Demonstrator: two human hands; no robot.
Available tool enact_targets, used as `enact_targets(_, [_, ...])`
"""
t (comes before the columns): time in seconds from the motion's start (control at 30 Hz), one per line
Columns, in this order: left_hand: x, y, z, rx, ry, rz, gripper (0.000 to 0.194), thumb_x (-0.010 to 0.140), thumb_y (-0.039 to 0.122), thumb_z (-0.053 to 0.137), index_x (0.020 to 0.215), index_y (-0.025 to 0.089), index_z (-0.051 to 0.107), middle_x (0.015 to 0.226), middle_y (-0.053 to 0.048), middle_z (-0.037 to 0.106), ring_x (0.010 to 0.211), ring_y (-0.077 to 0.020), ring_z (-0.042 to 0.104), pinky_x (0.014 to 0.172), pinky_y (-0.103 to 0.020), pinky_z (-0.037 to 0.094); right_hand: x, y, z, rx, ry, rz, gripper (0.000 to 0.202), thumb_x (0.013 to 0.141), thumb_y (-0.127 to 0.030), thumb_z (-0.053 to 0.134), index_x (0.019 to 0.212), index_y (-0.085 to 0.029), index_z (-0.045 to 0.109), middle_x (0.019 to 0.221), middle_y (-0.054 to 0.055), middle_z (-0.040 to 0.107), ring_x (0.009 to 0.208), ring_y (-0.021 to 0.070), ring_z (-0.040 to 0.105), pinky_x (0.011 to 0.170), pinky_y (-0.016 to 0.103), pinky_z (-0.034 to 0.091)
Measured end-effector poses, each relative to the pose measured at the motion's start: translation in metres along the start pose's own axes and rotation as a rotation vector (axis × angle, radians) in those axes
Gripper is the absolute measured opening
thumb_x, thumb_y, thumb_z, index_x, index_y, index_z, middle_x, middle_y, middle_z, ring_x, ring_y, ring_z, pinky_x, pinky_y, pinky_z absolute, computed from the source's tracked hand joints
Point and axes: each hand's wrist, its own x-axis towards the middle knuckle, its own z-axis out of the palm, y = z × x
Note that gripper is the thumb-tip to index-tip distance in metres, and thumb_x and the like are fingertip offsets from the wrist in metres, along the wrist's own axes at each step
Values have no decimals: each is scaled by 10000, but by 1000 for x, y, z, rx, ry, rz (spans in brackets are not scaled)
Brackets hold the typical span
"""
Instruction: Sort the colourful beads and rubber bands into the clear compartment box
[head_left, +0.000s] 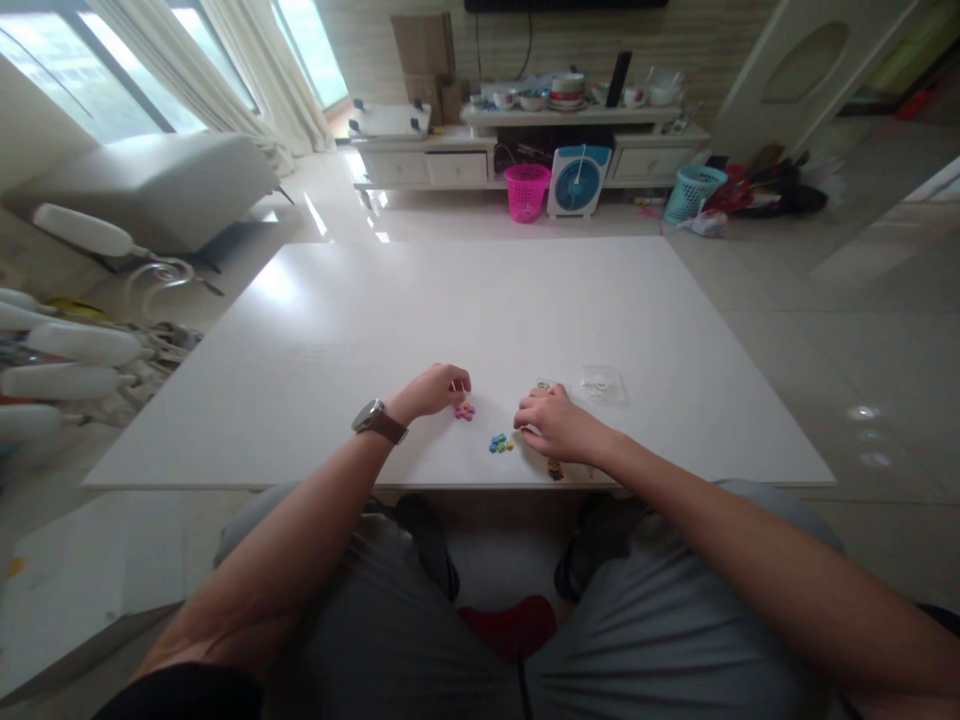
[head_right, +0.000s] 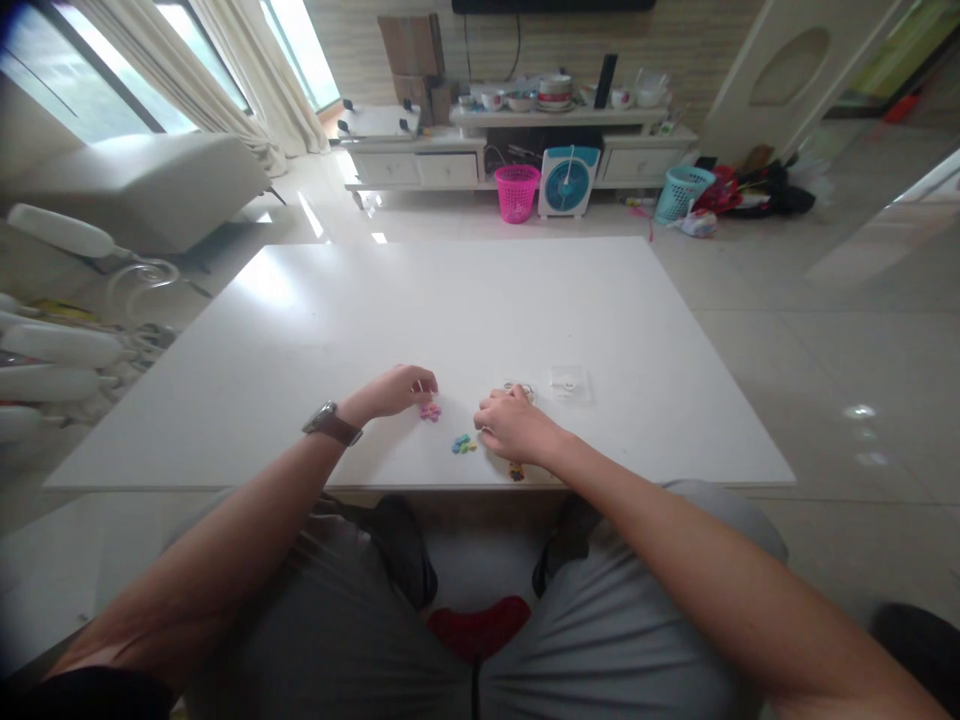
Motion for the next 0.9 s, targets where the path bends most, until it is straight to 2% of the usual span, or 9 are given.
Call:
enact_targets(0.13, [2,0,0,-31,78,0,157,788,199,579,858,166,716,774,-43,709,707,-153,640,689,-268,509,0,1,0,0,-4,-2,198,895,-213,528,894,-183,723,909,82,685,950,226,543,833,372,229])
enact_targets(0.23, [1,6,1,-186,106,8,155,793,238,609,885,159,704,769,-46,697,699,-148,633,649,-263,512,-1,0,-2,10,38,13,184,907,-221,538,956,-175,709,970,92,688,986,233,555,847,368,246])
enact_targets(0.3, [-2,16,2,-366,75,20,186,790,275,641,920,151,690,778,-47,693,694,-142,630,613,-249,511,0,-1,-2,44,106,17,188,916,-233,553,1037,-171,684,1045,98,684,1016,232,567,865,362,267])
enact_targets(0.4, [-8,35,4,-614,-38,29,262,784,332,686,967,146,662,771,-40,682,666,-129,620,564,-230,496,1,-2,-1,127,218,-4,236,914,-246,597,1135,-168,633,1088,96,678,1014,222,590,883,353,314])
enact_targets(0.57, [-14,58,12,-804,-108,124,274,763,315,726,955,137,645,916,-61,702,785,-132,646,681,-242,511,5,-3,5,238,282,-58,116,918,-223,604,1008,-161,643,969,75,686,894,194,607,824,317,401])
enact_targets(0.73, [-11,53,15,-734,-126,145,236,776,263,689,973,140,649,942,-68,707,809,-144,659,698,-252,522,5,1,10,270,266,-68,54,899,-168,598,910,-162,651,900,59,676,849,179,597,794,292,423])
enact_targets(0.8, [-10,45,11,-622,-65,109,210,790,238,646,979,146,657,898,-59,706,780,-144,656,669,-251,525,5,4,13,256,230,-33,54,886,-152,600,903,-155,652,877,54,672,827,173,594,785,285,422])
enact_targets(0.9, [-10,30,0,-404,101,64,199,771,183,608,958,155,670,902,-51,704,783,-145,649,685,-259,533,6,8,17,210,167,-18,84,894,-146,583,890,-148,667,866,56,667,813,164,588,773,273,410])
